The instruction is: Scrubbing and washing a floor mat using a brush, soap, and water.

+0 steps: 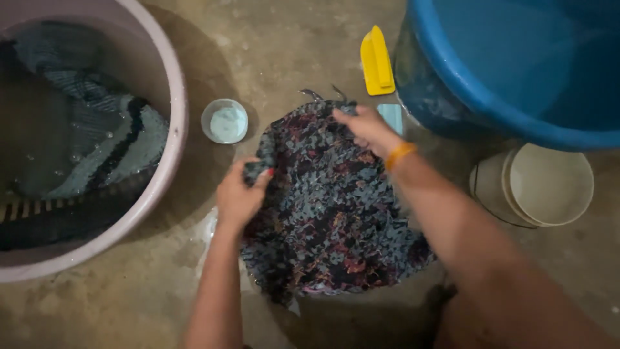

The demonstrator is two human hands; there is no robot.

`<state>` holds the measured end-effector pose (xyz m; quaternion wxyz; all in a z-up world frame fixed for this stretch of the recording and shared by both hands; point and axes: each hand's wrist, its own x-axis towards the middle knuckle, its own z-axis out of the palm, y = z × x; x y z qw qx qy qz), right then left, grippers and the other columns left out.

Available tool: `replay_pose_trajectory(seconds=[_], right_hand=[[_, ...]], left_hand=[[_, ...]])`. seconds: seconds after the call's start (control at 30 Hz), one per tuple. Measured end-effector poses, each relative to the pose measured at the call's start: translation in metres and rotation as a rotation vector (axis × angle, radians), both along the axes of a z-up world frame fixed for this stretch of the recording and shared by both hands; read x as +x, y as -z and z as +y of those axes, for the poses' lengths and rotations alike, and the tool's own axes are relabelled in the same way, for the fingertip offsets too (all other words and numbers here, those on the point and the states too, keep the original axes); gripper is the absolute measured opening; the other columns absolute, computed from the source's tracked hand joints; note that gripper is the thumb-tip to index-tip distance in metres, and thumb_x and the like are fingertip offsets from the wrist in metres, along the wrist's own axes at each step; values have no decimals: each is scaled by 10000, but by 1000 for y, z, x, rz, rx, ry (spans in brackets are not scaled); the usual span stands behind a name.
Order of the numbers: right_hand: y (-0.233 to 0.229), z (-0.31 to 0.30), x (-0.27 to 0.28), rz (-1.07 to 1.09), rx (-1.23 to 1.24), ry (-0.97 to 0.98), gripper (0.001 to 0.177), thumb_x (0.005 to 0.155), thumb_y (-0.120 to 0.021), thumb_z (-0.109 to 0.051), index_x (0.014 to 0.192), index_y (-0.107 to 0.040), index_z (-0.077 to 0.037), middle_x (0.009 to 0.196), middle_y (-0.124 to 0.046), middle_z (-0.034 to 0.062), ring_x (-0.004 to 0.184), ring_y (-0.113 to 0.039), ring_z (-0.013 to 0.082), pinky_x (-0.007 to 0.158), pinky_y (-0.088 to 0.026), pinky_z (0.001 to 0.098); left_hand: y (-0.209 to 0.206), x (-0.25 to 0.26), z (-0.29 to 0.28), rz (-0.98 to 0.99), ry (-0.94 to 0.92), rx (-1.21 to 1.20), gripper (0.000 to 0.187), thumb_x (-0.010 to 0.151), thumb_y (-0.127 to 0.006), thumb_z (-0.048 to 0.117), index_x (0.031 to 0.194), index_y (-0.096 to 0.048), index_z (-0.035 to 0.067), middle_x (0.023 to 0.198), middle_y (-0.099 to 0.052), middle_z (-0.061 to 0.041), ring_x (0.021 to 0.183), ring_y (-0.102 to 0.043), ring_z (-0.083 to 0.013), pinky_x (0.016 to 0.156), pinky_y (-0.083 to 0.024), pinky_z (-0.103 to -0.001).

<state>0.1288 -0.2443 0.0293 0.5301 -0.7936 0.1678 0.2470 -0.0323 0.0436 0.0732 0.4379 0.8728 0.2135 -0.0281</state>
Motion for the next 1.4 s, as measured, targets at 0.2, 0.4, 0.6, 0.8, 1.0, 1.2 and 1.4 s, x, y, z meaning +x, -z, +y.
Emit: replay_pose_trajectory(seconds=[0.2, 0.4, 0.6, 0.8, 1.0, 1.2, 1.4], right_hand=[[-29, 5, -23, -327, 147, 150, 355, 981, -678, -310, 1260, -600, -106, 855, -676, -5, 469, -527, 89, 384, -410, 247], [-25, -10, -10, -459, 419, 393, 344, 1036, -625, -253, 1338, -535, -114, 1047, -677, 55, 505, -584, 139, 427, -476, 281], [-10, 1, 38, -240, 533, 312, 687, 1004, -623, -224, 1528, -182, -164, 1268, -614, 107, 649, -717, 193, 601, -638, 327], [-10, -30, 39, -388, -505, -206, 820, 938, -733, -380, 1575, -311, -84, 1251, -675, 254, 977, -696, 324, 857, -580, 414], [-54, -19, -36, -612, -884, -496, 735, 875, -731, -534, 1510, -538, -217, 1350, -521, 230, 1259, -476, 407, 1068, -414, 499], [-19, -17, -81, -749, -876, -624, 719, 900, -652, -668, 1495, -525, -284, 1553, -338, 250, 1419, -337, 451, 1115, -268, 654], [-30, 19, -145, -730, -618, -780, 952, 864, -578, -753, 1620, -308, -241, 1672, -116, 250, 1523, -109, 480, 1163, -113, 666]], left_hand=[[-76, 24, -42, -169, 425, 489, 479, 903, -591, 60, 1313, -607, 308, 1077, -700, -106, 862, -697, -374, 715, -541, -515], [-86, 63, -48, -408, 543, 713, 639, 912, -533, 20, 1417, -561, 412, 932, -655, -83, 748, -695, -313, 643, -550, -458], [-91, 115, -45, -171, 460, 773, 740, 949, -555, 214, 1577, -306, 515, 1151, -688, -65, 1076, -634, -323, 865, -496, -534], [-3, 118, 9, 32, 222, 638, 714, 1055, -450, 408, 1664, -82, 350, 1557, -475, -102, 1469, -347, -383, 1182, -201, -561], [3, 89, 21, -41, 237, 731, 819, 985, -481, 647, 1607, -223, 179, 1625, -348, -87, 1484, -286, -441, 1215, -78, -537], [6, 73, 29, -25, 298, 462, 901, 913, -467, 681, 1607, -257, 145, 1663, -292, -86, 1425, -367, -445, 1166, -202, -605], [8, 63, 38, 52, 393, 813, 833, 944, -448, 642, 1647, -210, 263, 1552, -428, -37, 1437, -332, -488, 1141, -188, -690]])
